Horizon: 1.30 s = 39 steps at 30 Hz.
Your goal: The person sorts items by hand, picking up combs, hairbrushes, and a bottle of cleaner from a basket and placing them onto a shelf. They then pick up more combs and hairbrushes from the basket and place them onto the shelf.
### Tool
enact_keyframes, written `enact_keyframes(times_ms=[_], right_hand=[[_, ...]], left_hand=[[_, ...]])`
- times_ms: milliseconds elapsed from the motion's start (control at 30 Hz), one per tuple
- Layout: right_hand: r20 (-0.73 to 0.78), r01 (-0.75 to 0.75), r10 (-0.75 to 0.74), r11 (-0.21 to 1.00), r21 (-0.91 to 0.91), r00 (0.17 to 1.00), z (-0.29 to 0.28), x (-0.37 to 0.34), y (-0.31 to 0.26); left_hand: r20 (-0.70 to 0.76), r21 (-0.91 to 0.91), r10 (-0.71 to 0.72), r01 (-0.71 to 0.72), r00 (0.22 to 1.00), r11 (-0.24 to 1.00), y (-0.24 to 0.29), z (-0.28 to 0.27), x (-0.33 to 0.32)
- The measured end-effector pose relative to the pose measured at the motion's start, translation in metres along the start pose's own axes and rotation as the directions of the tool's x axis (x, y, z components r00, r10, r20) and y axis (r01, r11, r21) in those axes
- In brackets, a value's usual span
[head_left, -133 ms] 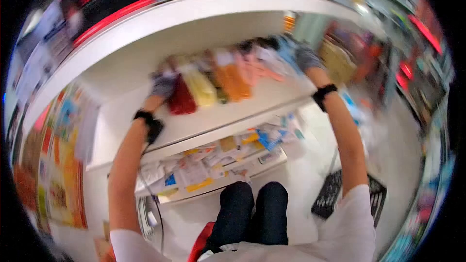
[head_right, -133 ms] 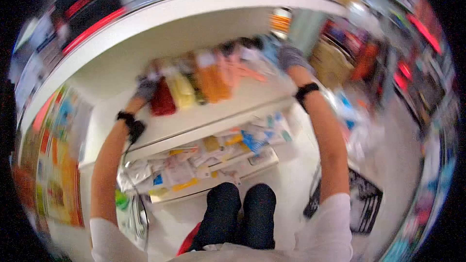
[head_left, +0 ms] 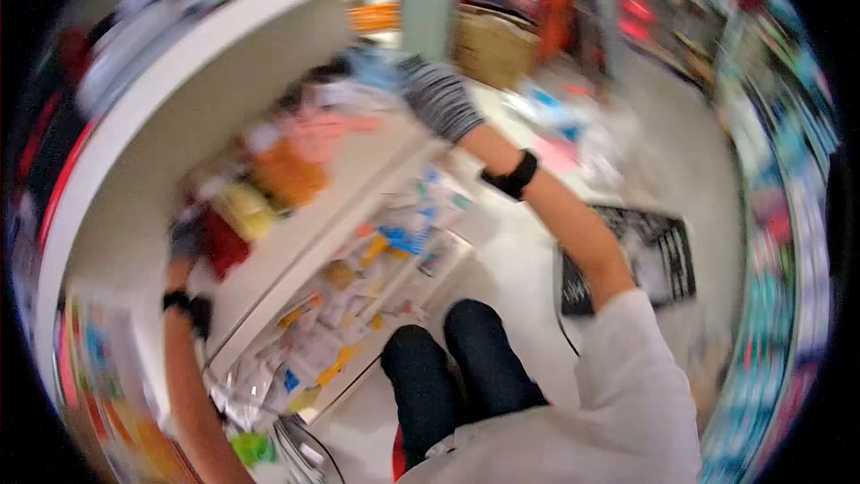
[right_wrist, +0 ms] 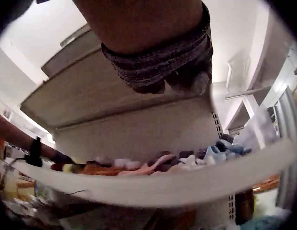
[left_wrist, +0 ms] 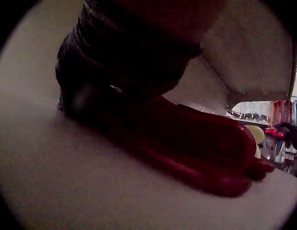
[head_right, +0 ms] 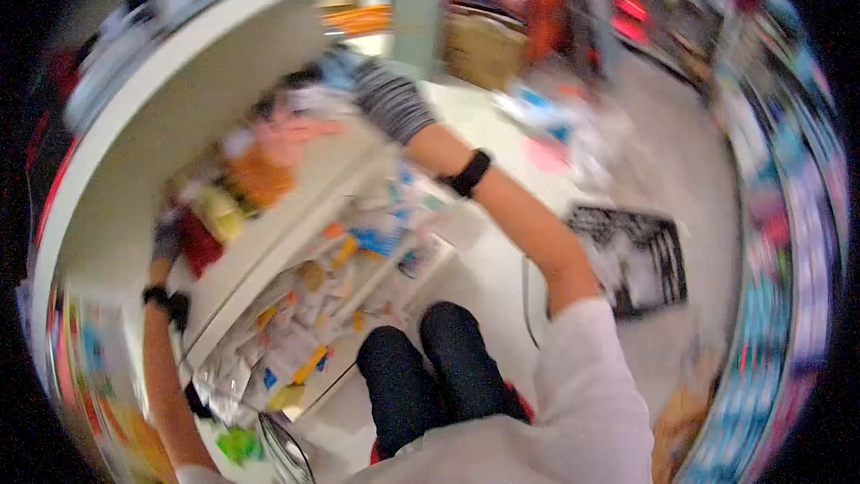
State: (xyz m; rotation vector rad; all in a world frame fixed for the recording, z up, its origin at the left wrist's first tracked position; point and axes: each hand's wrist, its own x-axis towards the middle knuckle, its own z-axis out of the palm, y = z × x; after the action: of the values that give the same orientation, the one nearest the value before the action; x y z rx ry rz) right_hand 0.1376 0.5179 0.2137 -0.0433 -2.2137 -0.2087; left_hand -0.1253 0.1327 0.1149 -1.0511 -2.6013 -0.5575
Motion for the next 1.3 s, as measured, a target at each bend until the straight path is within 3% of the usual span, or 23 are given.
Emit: enact_keyframes(times_ms=[33,67,100,133,167,233,267,300,333,367,400,433,467,500,567,700,900,1033,1100,1167,1200,1267,1300], right_hand=[[-0.259,0.063,-0.059,0.998,0.007,0.964,-0.003,-0.054,-0.016],[0.032,-0.250,0.250,0.937,0.245,0.968,-0.048,-0.083,-0.040],[0.092,-0.213,0.208,0.976,0.042,0.974,-0.064,-0.126,-0.041],[0.070,-0.223,0.219,0.974,0.048,0.973,-0.074,-0.171,-0.039],[0.203,-0.314,0.298,0.948,0.054,0.933,-0.078,-0.220,-0.030],[0.111,-0.565,0.566,0.824,-0.050,0.817,-0.046,-0.339,0.002],[0.092,-0.612,0.645,0.754,-0.238,0.759,-0.042,-0.388,0.015],[0.356,-0.777,0.845,0.518,-0.358,0.400,-0.050,-0.415,0.028],[0.391,-0.753,0.891,0.417,-0.509,0.230,-0.040,-0.463,0.035],[0.363,-0.708,0.923,0.341,-0.618,0.128,-0.029,-0.508,0.037],[0.491,-0.747,0.862,0.245,-0.618,-0.123,-0.041,-0.517,0.041],[0.514,-0.741,0.842,0.240,-0.627,-0.162,-0.041,-0.532,0.035],[0.497,-0.739,0.865,0.293,-0.607,-0.065,-0.006,-0.604,0.044],[0.482,-0.735,0.796,0.071,-0.674,-0.366,-0.019,-0.580,0.033],[0.418,-0.753,0.892,0.155,-0.640,-0.171,-0.009,-0.608,0.032],[0.451,-0.738,0.862,0.146,-0.658,-0.231,-0.010,-0.616,0.028],[0.648,-0.689,0.750,0.399,-0.604,-0.134,-0.027,-0.615,-0.030],[0.808,-0.769,0.587,0.494,-0.405,-0.048,-0.028,-0.602,-0.095],[0.860,-0.770,0.493,0.596,-0.228,0.127,-0.005,-0.615,-0.128],[0.789,-0.742,0.506,0.663,-0.097,0.349,0.023,-0.626,-0.176],[0.833,-0.661,0.457,0.734,-0.155,0.312,0.044,-0.630,-0.202],[0.942,-0.559,0.305,0.810,-0.180,0.139,0.067,-0.603,-0.240],[0.982,-0.562,0.186,0.811,-0.163,-0.017,0.027,-0.563,-0.261]], left_hand=[[0.020,0.032,0.032,-0.032,0.999,0.999,-0.005,-0.003,0.011],[0.028,0.053,0.040,-0.041,0.999,0.998,-0.010,-0.005,0.017],[0.033,0.053,0.025,-0.026,0.999,0.998,-0.017,0.001,0.012],[0.029,0.068,0.017,-0.019,0.999,0.998,-0.021,-0.001,0.011],[0.029,0.075,0.006,-0.008,1.000,0.997,-0.025,0.000,0.006],[0.012,0.084,-0.025,0.024,1.000,0.996,-0.033,0.002,-0.004],[0.001,0.084,-0.032,0.031,1.000,0.996,-0.036,0.005,-0.013],[-0.029,0.089,-0.045,0.047,0.999,0.995,-0.027,-0.006,-0.025],[-0.041,0.075,-0.060,0.063,0.997,0.995,-0.027,-0.002,-0.037],[-0.059,0.067,-0.082,0.086,0.995,0.994,-0.026,-0.003,-0.053],[-0.080,0.053,-0.107,0.112,0.991,0.992,-0.025,-0.004,-0.070],[-0.100,0.033,-0.132,0.136,0.986,0.990,-0.024,-0.005,-0.089],[-0.128,0.001,-0.165,0.167,0.978,0.986,-0.022,-0.005,-0.111],[-0.156,-0.022,-0.203,0.202,0.967,0.979,-0.020,-0.007,-0.136],[-0.201,-0.091,-0.282,0.269,0.938,0.959,-0.013,-0.004,-0.182],[-0.207,-0.276,-0.480,0.420,0.852,0.864,0.005,0.022,-0.281],[-0.033,-0.478,-0.670,0.577,0.742,0.662,0.035,0.087,-0.388],[0.082,-0.554,-0.689,0.608,0.720,0.569,0.049,0.120,-0.416],[0.116,-0.574,-0.688,0.613,0.717,0.542,0.055,0.125,-0.424],[0.151,-0.579,-0.697,0.634,0.702,0.513,0.056,0.125,-0.441],[0.158,-0.572,-0.704,0.645,0.692,0.506,0.054,0.121,-0.451],[0.179,-0.563,-0.723,0.672,0.667,0.481,0.048,0.115,-0.473],[0.186,-0.545,-0.731,0.688,0.657,0.479,0.045,0.111,-0.484]])
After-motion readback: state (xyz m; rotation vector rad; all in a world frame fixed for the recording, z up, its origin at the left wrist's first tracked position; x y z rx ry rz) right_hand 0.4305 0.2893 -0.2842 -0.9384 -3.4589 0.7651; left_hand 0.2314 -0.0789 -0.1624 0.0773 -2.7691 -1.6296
